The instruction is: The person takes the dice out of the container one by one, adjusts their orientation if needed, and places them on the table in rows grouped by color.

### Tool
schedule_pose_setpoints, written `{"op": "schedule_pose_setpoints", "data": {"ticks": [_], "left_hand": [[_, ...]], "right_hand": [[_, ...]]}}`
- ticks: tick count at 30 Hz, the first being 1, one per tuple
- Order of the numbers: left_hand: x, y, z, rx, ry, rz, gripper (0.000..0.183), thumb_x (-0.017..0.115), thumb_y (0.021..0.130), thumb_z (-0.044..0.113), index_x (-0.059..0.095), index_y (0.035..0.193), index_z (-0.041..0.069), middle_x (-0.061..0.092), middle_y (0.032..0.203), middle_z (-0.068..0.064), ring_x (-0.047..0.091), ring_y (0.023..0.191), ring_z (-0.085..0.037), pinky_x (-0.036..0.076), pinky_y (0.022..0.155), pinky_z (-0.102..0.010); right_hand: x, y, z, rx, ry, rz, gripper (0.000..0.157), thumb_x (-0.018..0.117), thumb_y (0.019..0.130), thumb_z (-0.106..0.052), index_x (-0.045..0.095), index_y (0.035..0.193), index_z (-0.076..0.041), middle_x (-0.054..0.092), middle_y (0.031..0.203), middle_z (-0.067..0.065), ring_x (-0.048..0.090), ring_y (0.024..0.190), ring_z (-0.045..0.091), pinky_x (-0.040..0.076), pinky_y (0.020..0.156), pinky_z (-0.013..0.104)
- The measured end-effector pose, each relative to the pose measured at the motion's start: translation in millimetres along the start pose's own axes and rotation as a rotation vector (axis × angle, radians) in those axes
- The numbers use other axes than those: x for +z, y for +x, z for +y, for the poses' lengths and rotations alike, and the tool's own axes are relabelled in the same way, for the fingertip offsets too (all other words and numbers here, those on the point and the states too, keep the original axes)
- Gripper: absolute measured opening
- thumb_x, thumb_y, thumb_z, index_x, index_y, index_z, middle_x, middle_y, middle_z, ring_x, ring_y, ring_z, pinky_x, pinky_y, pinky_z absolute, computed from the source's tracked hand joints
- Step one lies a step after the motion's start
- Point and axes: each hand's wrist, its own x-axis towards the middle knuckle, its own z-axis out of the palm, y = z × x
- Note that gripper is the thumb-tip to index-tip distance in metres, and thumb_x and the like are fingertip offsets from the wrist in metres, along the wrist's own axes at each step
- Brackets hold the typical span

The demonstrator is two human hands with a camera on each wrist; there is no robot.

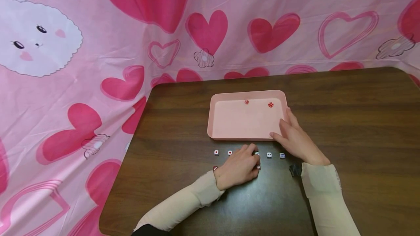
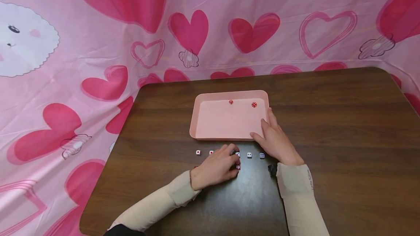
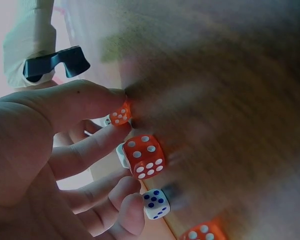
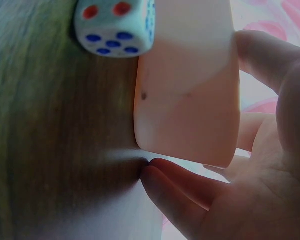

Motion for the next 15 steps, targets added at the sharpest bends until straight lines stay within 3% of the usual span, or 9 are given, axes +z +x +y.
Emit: {"op": "schedule_pose_setpoints", "data": {"ticks": [15], "left_hand": [[-5.1,-2.6,-1.6,-0.005,-0.02,-0.023,0.009,0.068,0.086,0.03,0.067,0.084,0.021,0.058,0.112,-0.001,0.052,0.086,-0.015,0.044,0.066,-0.022]], "right_hand": [[-0.9,0.0,-0.1,0.009,0.003,-0.006,0.086,0.057,0.092,-0.047,0.018,0.153,0.0,-0.022,0.161,0.009,0.002,0.147,0.046,0.03,0.102,0.066]]}}
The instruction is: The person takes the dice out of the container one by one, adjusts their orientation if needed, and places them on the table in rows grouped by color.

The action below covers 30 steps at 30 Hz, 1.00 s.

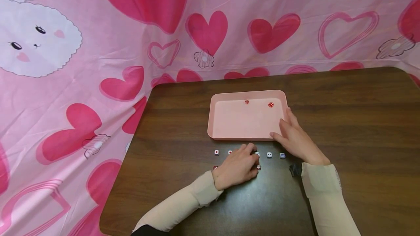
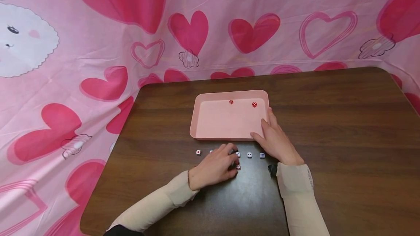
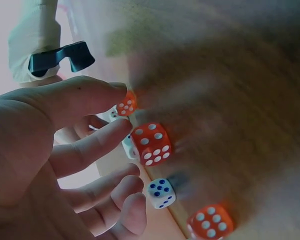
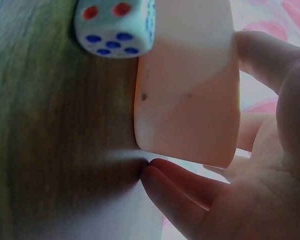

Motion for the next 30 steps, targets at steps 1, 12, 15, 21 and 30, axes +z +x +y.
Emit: {"op": "schedule_pose_setpoints", "data": {"ticks": [1,12,15,21,30], "left_hand": [[-0.8,0.0,-0.2,-0.002,0.001,-0.005,0.009,0.067,0.086,0.03,0.067,0.085,0.021,0.058,0.112,-0.001,0.052,0.086,-0.015,0.044,0.066,-0.022],[-17.0,2.7,-2.4,-0.01,0.014,-0.015,0.017,0.065,0.089,0.037,0.068,0.092,0.021,0.056,0.118,-0.001,0.054,0.093,-0.016,0.047,0.071,-0.023],[-24.5,4.7,-4.8,-0.006,0.012,0.001,0.018,0.063,0.091,0.036,0.069,0.094,0.02,0.058,0.114,0.0,0.055,0.094,-0.015,0.048,0.075,-0.023],[-38.8,11.5,-14.2,-0.019,0.001,0.011,0.021,0.061,0.092,0.035,0.069,0.099,0.017,0.059,0.104,0.002,0.054,0.087,-0.013,0.047,0.072,-0.023],[-60.8,23.2,-33.7,-0.062,-0.015,0.026,0.022,0.061,0.092,0.033,0.069,0.104,0.016,0.061,0.11,0.0,0.055,0.089,-0.014,0.048,0.073,-0.024]], "right_hand": [[-0.2,0.0,0.0,0.001,0.0,-0.001,0.086,0.058,0.092,-0.047,0.018,0.153,0.0,-0.022,0.161,0.009,0.002,0.147,0.046,0.031,0.102,0.066],[-0.9,-0.1,0.5,-0.01,-0.006,0.003,0.085,0.058,0.092,-0.046,0.021,0.151,0.002,-0.02,0.161,0.011,0.006,0.146,0.048,0.032,0.101,0.065],[-1.0,-0.6,0.6,-0.014,-0.003,0.008,0.085,0.058,0.092,-0.047,0.021,0.152,0.001,-0.02,0.161,0.011,0.006,0.146,0.047,0.033,0.101,0.065],[-1.0,-0.9,1.0,-0.022,-0.001,0.017,0.084,0.059,0.092,-0.045,0.022,0.152,0.001,-0.018,0.162,0.011,0.004,0.147,0.046,0.034,0.099,0.065],[-0.8,0.7,0.4,-0.002,0.0,0.008,0.083,0.06,0.092,-0.043,0.023,0.151,0.002,-0.02,0.161,0.011,0.004,0.147,0.047,0.034,0.1,0.065]]}}
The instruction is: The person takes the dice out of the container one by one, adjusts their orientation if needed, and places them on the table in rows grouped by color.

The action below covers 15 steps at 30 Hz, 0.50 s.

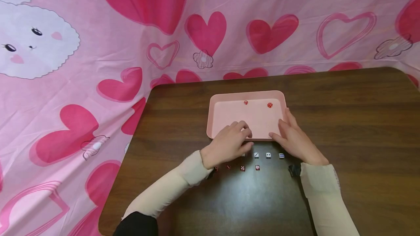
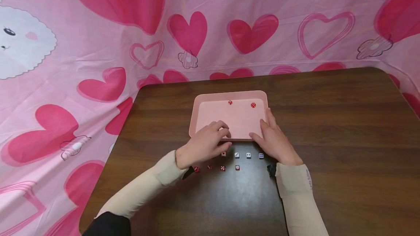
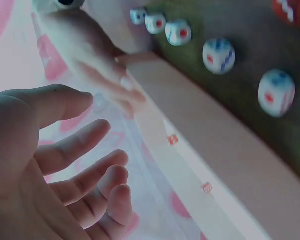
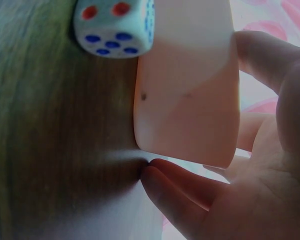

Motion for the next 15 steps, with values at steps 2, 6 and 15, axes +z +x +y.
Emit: {"op": "schedule_pose_setpoints", "data": {"ticks": [2,6,15], "left_hand": [[-5.8,3.7,-4.7,-0.012,-0.008,0.006,0.023,0.06,0.092,0.032,0.069,0.106,0.016,0.061,0.111,0.0,0.055,0.089,-0.014,0.049,0.074,-0.024],[-16.9,10.6,-13.6,-0.038,-0.016,0.029,0.023,0.059,0.093,0.031,0.068,0.107,0.015,0.06,0.112,-0.001,0.056,0.092,-0.016,0.05,0.077,-0.027],[-38.9,25.1,-32.5,-0.082,-0.035,0.09,0.023,0.059,0.093,0.029,0.067,0.106,0.012,0.059,0.109,-0.002,0.057,0.094,-0.016,0.047,0.084,-0.033]], "right_hand": [[-0.1,0.3,0.0,0.015,-0.001,-0.011,0.084,0.059,0.092,-0.044,0.022,0.151,0.001,-0.022,0.161,0.01,0.003,0.147,0.047,0.032,0.102,0.065],[-0.6,0.9,-0.6,0.032,0.006,-0.022,0.084,0.059,0.092,-0.045,0.021,0.152,0.0,-0.022,0.161,0.01,0.002,0.147,0.047,0.032,0.102,0.065],[-0.9,-0.2,-0.4,0.022,0.018,-0.009,0.084,0.058,0.092,-0.045,0.021,0.152,-0.001,-0.022,0.161,0.008,0.003,0.147,0.046,0.035,0.099,0.065]]}}
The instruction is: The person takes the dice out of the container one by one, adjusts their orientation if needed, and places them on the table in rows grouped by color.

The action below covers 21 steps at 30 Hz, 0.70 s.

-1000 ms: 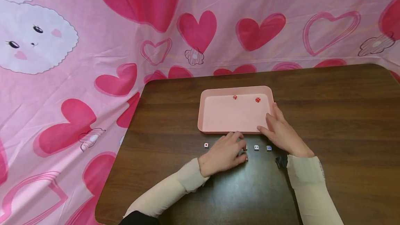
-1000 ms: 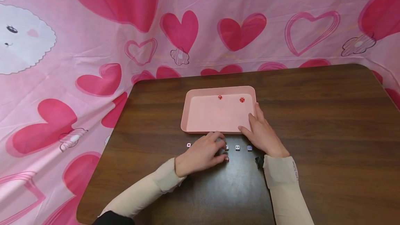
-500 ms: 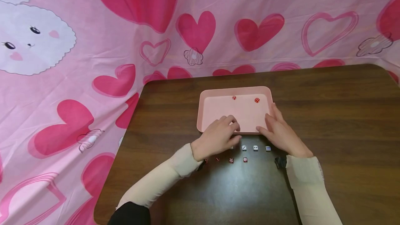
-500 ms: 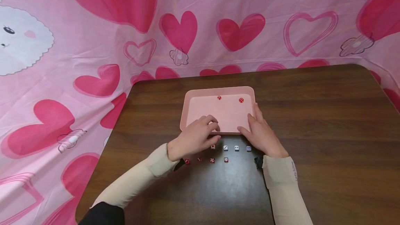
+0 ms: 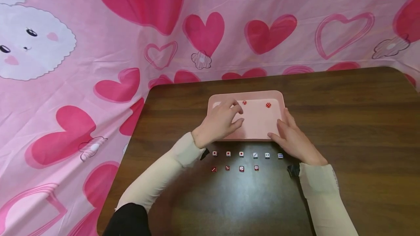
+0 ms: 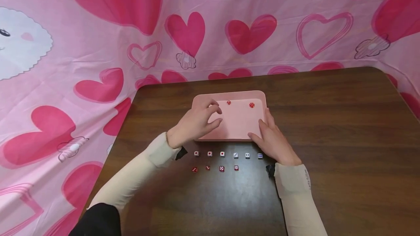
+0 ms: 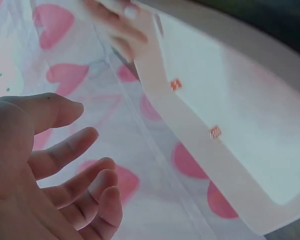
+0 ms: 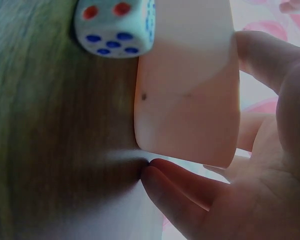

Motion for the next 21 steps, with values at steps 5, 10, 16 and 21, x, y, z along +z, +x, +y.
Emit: {"op": "schedule_pose_setpoints", "data": {"ticks": [5,10,16,21], "left_hand": [[-7.6,11.7,-12.0,-0.02,0.015,0.05,0.023,0.059,0.092,0.027,0.068,0.107,0.011,0.061,0.111,-0.005,0.058,0.092,-0.02,0.048,0.084,-0.036],[-8.3,25.8,-25.1,-0.118,-0.106,0.038,0.028,0.057,0.093,0.026,0.066,0.115,0.01,0.057,0.118,-0.005,0.054,0.105,-0.02,0.05,0.089,-0.034],[0.2,42.7,-37.2,-0.157,-0.214,0.037,0.031,0.056,0.094,0.024,0.065,0.117,0.007,0.058,0.117,-0.006,0.055,0.105,-0.019,0.049,0.092,-0.034],[10.4,54.2,-42.6,-0.171,-0.229,0.019,0.031,0.053,0.094,0.022,0.064,0.117,0.006,0.058,0.114,-0.007,0.055,0.101,-0.02,0.048,0.092,-0.035]], "right_hand": [[0.2,0.0,0.6,-0.003,0.003,-0.002,0.084,0.058,0.092,-0.045,0.02,0.152,-0.001,-0.022,0.161,0.008,0.003,0.147,0.046,0.035,0.099,0.065],[0.5,-0.1,1.1,-0.008,-0.002,0.004,0.083,0.059,0.092,-0.043,0.021,0.152,0.0,-0.022,0.161,0.009,0.004,0.147,0.047,0.036,0.099,0.064],[0.4,-0.4,1.5,-0.011,0.0,0.005,0.083,0.059,0.092,-0.043,0.021,0.152,-0.001,-0.021,0.162,0.008,0.004,0.147,0.046,0.037,0.099,0.064],[1.3,-0.6,2.0,-0.021,-0.006,0.014,0.082,0.06,0.092,-0.042,0.022,0.152,0.0,-0.02,0.162,0.009,0.005,0.147,0.045,0.036,0.1,0.064]]}}
